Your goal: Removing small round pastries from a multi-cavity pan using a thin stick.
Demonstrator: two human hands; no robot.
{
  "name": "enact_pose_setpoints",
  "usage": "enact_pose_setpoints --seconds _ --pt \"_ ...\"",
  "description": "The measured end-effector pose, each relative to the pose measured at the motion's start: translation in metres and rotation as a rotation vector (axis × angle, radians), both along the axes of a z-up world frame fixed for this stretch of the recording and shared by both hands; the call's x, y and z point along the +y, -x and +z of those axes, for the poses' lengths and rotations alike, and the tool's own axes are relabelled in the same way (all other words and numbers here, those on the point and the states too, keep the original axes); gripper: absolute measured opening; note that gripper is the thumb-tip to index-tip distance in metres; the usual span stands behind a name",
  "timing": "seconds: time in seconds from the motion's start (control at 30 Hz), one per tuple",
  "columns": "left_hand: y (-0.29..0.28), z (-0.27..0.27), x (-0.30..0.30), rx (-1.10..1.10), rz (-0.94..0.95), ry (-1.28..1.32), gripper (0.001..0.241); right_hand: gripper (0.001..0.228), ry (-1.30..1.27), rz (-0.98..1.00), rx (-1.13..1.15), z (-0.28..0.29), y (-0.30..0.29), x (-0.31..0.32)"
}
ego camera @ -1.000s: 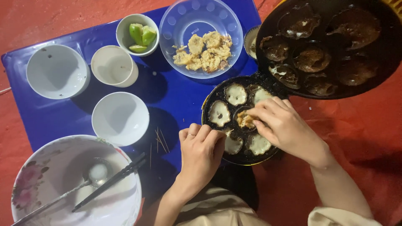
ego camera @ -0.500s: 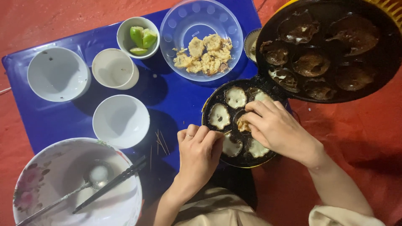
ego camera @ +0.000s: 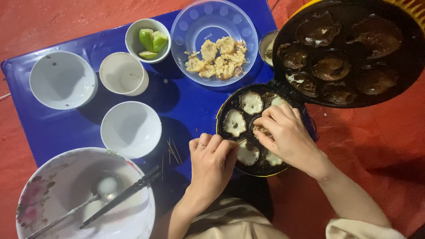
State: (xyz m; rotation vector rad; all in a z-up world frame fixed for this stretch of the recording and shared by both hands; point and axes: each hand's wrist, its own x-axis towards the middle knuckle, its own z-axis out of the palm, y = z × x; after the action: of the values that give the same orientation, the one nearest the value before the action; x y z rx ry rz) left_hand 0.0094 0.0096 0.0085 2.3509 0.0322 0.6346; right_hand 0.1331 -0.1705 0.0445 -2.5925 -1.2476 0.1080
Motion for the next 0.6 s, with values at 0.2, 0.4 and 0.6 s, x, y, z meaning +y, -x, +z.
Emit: enact_pose_setpoints --seconds 0.2,0.4,0.6 --pt "0.002 0.001 0.000 -0.003 -0.008 0.018 0.018 0.008 -0.007 -0.140 0.128 -0.008 -0.001 0.009" --pt "0.003 0.013 0.004 -0.026 -0.015 0.039 0.020 0.016 0.165 -0.377 0.292 -0.004 0.003 0.014" --pt "0.014 0.011 0.005 0.003 -0.073 0.059 0.016 0.017 0.223 -0.426 0.275 -0.011 -0.006 0.019"
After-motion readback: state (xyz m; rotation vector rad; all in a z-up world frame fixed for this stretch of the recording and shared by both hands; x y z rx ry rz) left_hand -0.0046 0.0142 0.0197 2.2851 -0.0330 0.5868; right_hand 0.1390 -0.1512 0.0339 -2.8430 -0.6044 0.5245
